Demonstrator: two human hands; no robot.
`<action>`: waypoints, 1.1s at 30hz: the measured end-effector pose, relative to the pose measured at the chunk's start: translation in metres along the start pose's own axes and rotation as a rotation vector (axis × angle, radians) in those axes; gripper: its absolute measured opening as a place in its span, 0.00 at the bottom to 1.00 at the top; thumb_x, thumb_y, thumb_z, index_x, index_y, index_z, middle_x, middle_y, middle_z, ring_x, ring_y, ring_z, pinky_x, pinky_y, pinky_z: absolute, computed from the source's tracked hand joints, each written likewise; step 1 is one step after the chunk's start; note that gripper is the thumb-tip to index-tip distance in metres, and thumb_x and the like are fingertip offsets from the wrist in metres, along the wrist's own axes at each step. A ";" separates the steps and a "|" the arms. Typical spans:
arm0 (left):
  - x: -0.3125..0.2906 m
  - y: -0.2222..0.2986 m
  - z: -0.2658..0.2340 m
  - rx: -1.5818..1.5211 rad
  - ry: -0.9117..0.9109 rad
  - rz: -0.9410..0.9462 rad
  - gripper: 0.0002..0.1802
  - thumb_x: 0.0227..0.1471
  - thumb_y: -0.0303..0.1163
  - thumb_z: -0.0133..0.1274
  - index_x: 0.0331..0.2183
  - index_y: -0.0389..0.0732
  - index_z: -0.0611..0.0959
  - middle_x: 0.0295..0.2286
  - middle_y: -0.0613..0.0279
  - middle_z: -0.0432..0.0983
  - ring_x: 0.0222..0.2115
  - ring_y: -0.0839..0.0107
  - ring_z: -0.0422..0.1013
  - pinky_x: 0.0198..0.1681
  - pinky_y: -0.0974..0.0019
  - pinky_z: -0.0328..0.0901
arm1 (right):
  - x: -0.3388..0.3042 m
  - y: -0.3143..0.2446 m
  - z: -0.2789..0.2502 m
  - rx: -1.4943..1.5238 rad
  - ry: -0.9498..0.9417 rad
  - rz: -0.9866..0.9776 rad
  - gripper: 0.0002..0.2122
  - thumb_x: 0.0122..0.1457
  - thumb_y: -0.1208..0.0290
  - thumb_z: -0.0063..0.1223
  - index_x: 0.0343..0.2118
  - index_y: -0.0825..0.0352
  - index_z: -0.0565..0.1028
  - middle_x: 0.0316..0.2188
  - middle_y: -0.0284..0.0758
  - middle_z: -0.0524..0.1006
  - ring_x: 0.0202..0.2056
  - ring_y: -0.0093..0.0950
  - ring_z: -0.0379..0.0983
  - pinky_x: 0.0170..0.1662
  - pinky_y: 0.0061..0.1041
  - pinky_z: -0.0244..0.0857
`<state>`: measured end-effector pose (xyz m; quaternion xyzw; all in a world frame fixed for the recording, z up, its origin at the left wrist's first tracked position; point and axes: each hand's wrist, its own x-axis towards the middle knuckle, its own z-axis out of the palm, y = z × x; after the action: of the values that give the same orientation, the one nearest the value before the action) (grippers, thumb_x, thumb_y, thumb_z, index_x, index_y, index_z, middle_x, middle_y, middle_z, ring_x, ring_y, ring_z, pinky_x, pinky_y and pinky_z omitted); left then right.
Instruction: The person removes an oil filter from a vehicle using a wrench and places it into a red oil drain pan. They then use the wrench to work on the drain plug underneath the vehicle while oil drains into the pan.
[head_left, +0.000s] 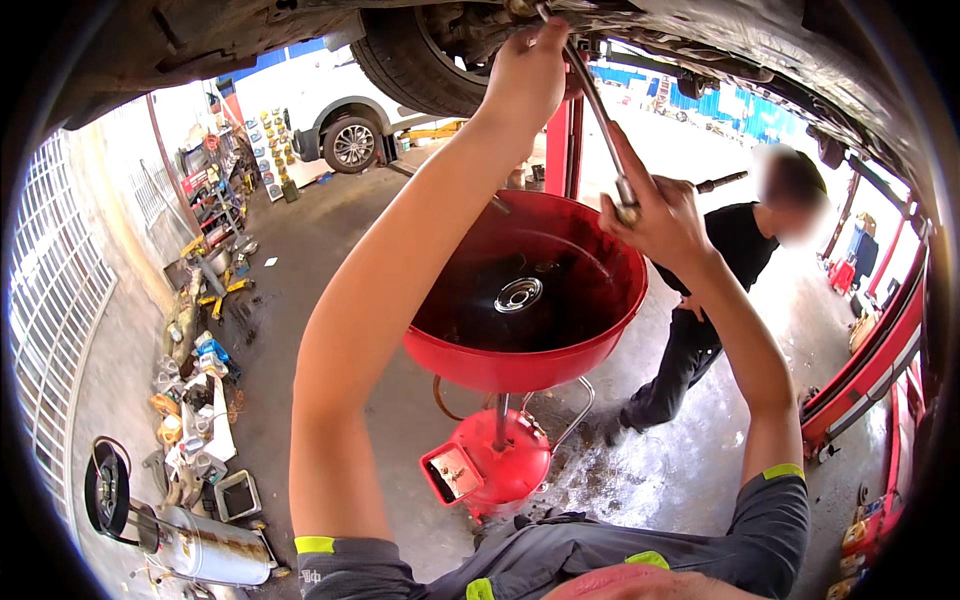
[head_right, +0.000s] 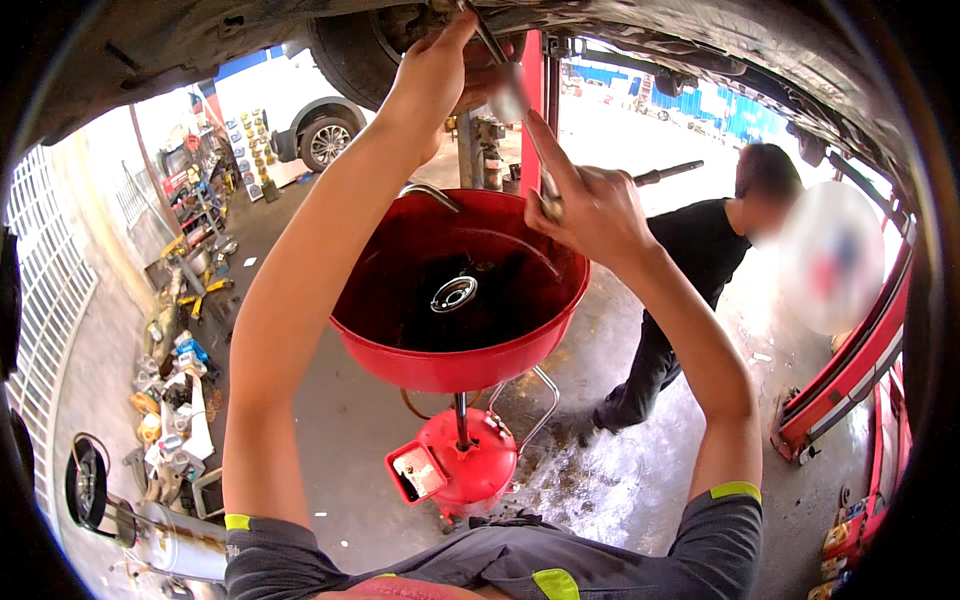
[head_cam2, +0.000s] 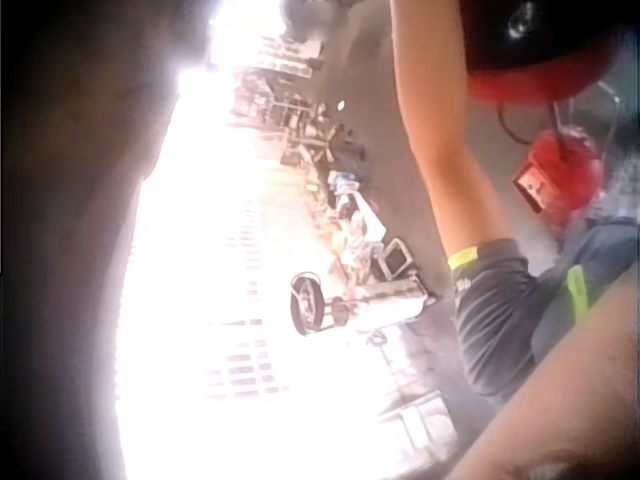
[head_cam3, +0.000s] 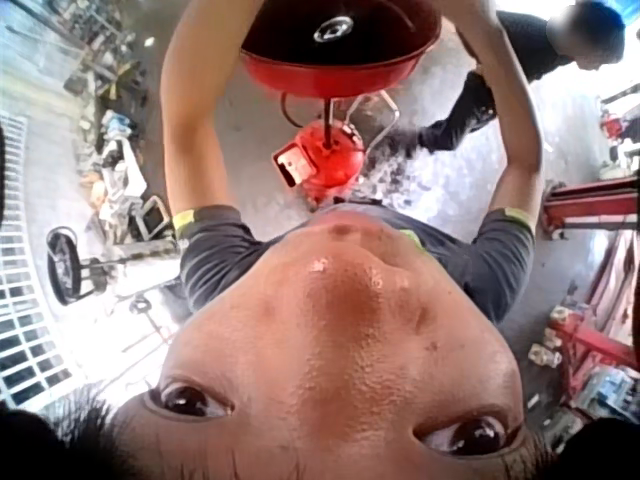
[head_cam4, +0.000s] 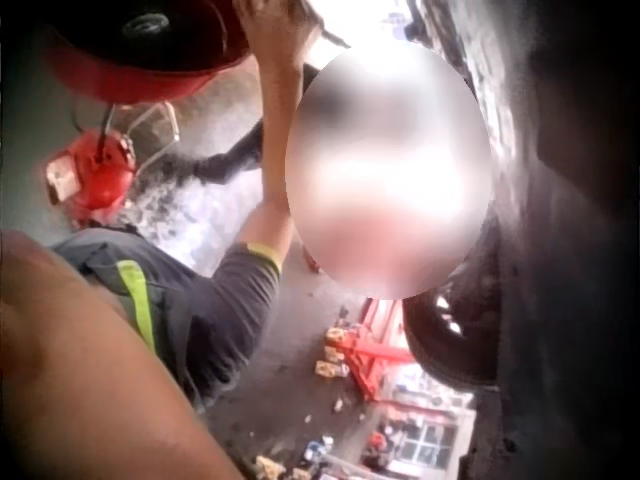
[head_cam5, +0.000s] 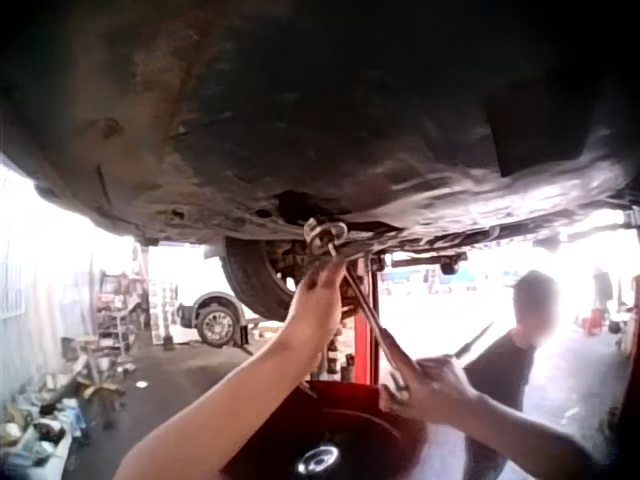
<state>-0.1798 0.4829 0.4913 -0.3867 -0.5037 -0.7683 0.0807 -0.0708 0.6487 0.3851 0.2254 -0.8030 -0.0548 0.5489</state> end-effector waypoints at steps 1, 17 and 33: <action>0.005 -0.004 0.004 -0.048 0.042 0.019 0.26 0.65 0.46 0.51 0.49 0.31 0.77 0.31 0.58 0.78 0.32 0.69 0.77 0.33 0.65 0.73 | 0.010 0.001 0.007 -0.016 0.009 0.012 0.41 0.56 0.65 0.61 0.72 0.64 0.55 0.11 0.32 0.71 0.13 0.31 0.71 0.22 0.32 0.70; 0.054 0.039 0.012 -0.181 0.094 0.225 0.19 0.71 0.51 0.40 0.31 0.51 0.73 0.15 0.74 0.60 0.10 0.80 0.55 0.11 0.72 0.50 | 0.020 0.006 -0.051 -0.116 -0.241 0.114 0.19 0.61 0.51 0.61 0.39 0.65 0.75 0.16 0.34 0.77 0.19 0.33 0.77 0.26 0.32 0.70; 0.073 0.041 0.003 -0.233 -0.033 0.156 0.21 0.72 0.50 0.38 0.37 0.45 0.76 0.19 0.72 0.61 0.15 0.79 0.58 0.16 0.73 0.51 | 0.032 -0.030 -0.116 -0.667 -0.355 -0.017 0.17 0.60 0.49 0.59 0.33 0.59 0.71 0.21 0.27 0.73 0.23 0.27 0.76 0.27 0.28 0.69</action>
<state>-0.2072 0.4855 0.5707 -0.4442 -0.3808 -0.8063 0.0866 0.0335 0.6274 0.4478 0.0278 -0.8219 -0.3559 0.4439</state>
